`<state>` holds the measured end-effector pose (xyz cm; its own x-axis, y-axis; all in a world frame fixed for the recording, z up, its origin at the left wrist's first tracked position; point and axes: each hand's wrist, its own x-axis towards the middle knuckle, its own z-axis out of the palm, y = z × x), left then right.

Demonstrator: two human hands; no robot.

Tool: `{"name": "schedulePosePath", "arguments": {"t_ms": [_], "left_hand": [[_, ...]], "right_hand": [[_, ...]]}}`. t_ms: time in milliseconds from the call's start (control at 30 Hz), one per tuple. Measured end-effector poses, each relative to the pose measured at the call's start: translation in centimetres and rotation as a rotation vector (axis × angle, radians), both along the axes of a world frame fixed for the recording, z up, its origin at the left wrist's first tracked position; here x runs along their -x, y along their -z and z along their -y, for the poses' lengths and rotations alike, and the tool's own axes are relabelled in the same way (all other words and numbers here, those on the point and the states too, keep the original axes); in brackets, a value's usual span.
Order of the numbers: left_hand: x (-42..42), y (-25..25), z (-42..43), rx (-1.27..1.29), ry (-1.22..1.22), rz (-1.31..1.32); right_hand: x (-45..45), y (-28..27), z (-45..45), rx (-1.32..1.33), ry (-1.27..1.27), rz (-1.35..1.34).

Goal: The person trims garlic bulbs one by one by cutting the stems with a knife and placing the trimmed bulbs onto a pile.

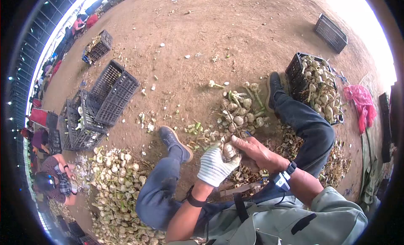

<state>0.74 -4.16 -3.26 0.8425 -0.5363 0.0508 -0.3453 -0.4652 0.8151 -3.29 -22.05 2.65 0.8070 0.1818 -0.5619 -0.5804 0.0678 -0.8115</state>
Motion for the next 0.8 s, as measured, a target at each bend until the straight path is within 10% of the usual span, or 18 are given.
{"name": "schedulePosePath", "arguments": {"t_ms": [100, 133, 300, 400, 567, 800], "left_hand": [[0.1, 0.1, -0.1, 0.226, -0.057, -0.411], [0.0, -0.2, 0.0, 0.490, -0.074, -0.575], [-0.5, 0.9, -1.7, 0.542, -0.003, -0.553], [-0.5, 2.6, -2.5, 0.015, 0.219, 0.194], [0.6, 2.0, -3.3, 0.125, 0.218, -0.031], [0.6, 2.7, -3.7, -0.011, 0.378, 0.309]], "right_hand": [[1.3, 0.4, 0.6, 0.259, 0.009, 0.378], [1.4, 1.8, 0.8, 0.278, 0.101, 0.095], [3.4, 2.2, 1.1, 0.637, -0.143, 0.430], [3.6, 1.8, 0.7, 0.711, -0.293, 0.453], [3.1, 1.5, 0.0, 0.728, -0.325, 0.502], [3.3, 1.5, -0.5, 0.634, -0.340, 0.454]]}}
